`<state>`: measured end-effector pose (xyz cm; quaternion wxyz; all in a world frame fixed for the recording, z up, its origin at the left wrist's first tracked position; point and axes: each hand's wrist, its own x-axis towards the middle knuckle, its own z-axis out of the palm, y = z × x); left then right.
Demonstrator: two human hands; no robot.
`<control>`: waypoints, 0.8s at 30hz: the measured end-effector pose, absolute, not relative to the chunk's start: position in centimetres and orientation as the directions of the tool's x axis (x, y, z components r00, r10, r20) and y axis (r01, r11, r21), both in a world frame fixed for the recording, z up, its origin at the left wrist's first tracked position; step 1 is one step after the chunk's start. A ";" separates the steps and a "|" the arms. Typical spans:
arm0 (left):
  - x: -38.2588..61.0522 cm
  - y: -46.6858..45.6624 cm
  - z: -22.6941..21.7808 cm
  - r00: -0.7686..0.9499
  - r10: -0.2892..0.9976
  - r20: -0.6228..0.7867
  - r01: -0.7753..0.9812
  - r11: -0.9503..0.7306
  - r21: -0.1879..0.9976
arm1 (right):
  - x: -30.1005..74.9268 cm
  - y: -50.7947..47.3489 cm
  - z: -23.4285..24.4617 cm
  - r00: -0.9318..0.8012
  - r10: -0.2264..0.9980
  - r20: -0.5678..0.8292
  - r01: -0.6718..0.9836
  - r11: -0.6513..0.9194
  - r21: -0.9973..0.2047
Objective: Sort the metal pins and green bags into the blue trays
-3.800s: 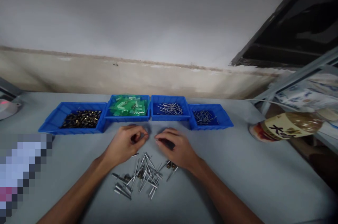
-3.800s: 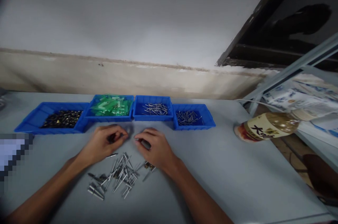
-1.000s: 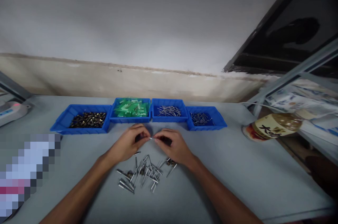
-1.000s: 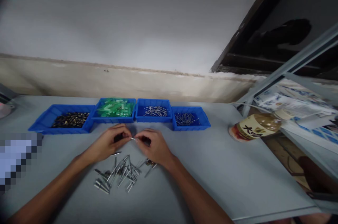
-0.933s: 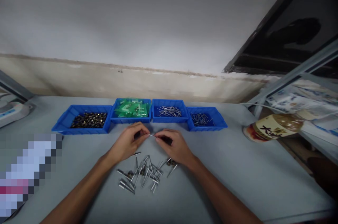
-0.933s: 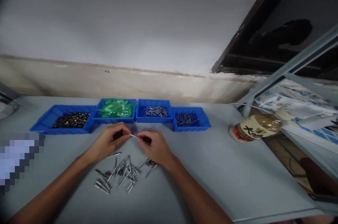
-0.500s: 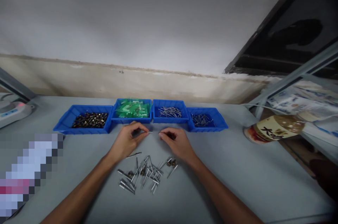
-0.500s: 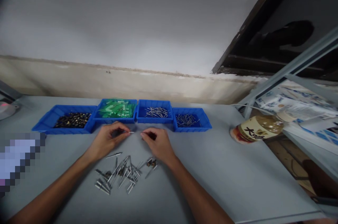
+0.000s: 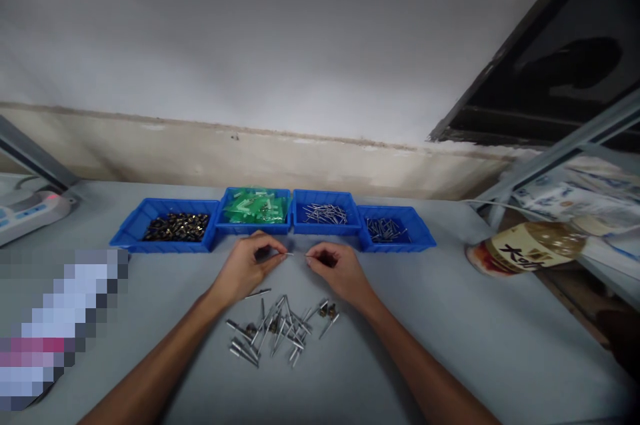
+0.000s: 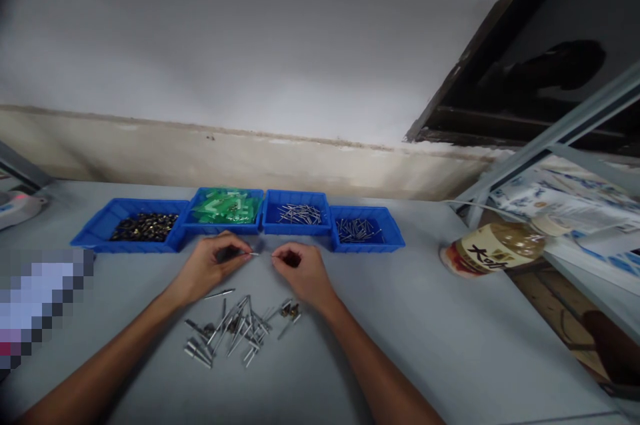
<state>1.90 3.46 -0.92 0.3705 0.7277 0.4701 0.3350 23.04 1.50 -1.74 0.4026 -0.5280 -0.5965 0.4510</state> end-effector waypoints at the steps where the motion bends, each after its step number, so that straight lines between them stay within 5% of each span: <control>1: 1.9 3.5 -0.9 0.334 0.933 0.133 0.442 -0.279 0.853 | 23.0 1.5 -1.7 -0.114 0.993 0.001 0.264 0.032 -0.964; 12: 1.2 4.0 -0.9 0.328 0.921 0.210 0.490 -0.356 0.795 | 24.0 1.3 -0.8 -0.222 0.970 -0.104 0.284 -0.038 -0.958; 19: 1.7 3.6 -0.7 0.478 0.852 0.215 0.519 -0.471 0.713 | 24.2 1.9 0.1 0.162 0.959 -0.231 -0.348 -0.164 -0.923; 24: 1.5 3.0 0.2 0.568 0.820 0.074 0.535 -0.435 0.724 | 23.9 1.6 -0.9 -0.002 0.991 -0.137 0.009 -0.137 -0.991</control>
